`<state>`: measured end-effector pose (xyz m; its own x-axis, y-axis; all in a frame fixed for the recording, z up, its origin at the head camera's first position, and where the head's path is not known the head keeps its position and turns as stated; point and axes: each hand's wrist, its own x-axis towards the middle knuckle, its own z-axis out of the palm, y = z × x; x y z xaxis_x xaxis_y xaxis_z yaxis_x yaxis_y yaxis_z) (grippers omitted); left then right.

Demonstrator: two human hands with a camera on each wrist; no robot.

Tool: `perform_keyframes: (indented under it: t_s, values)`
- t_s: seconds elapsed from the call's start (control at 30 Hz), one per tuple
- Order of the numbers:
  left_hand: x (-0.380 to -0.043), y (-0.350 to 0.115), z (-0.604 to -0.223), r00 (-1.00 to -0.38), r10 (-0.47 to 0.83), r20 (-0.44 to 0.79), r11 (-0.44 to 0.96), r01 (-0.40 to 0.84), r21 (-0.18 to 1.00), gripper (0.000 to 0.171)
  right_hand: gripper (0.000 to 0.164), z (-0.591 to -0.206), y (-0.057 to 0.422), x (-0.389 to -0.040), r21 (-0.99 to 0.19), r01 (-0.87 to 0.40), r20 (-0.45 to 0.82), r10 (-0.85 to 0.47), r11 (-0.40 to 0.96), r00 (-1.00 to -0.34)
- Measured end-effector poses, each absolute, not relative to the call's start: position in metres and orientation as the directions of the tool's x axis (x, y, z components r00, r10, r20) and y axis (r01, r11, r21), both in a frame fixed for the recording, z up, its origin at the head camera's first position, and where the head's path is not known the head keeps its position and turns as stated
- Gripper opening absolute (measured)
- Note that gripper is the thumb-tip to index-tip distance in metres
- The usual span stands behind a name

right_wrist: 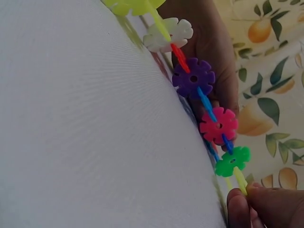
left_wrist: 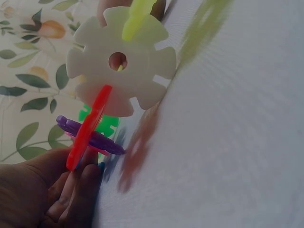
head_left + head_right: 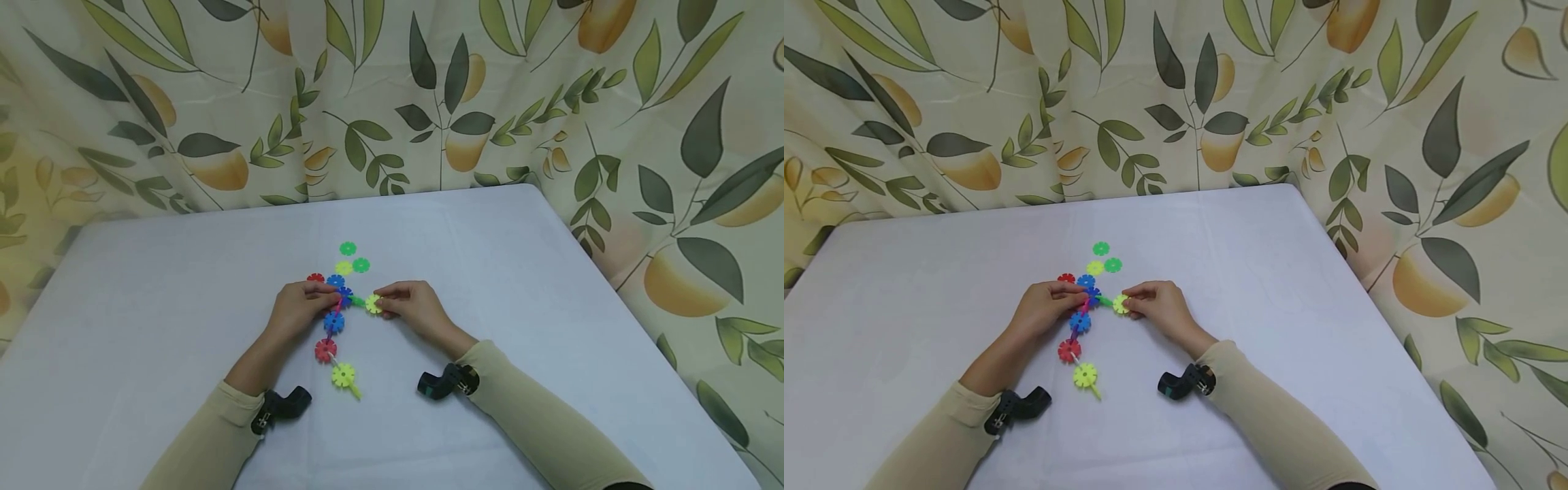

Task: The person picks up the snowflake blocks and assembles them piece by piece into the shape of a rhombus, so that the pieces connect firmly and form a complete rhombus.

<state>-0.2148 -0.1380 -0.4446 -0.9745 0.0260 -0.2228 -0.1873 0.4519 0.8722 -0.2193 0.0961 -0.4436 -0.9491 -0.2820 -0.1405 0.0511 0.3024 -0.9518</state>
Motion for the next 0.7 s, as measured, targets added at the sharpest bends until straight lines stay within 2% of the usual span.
perform_keyframes:
  t_s: [0.7]
  values:
    - [-0.2148, -0.1383, -0.4444, -0.972, 0.025, -0.235, 0.443, -0.200, 0.874, 0.031, 0.022, -0.4414, 0.0965, -0.2174, -0.953, 0.081, -0.180, -0.328, 0.293, -0.927]
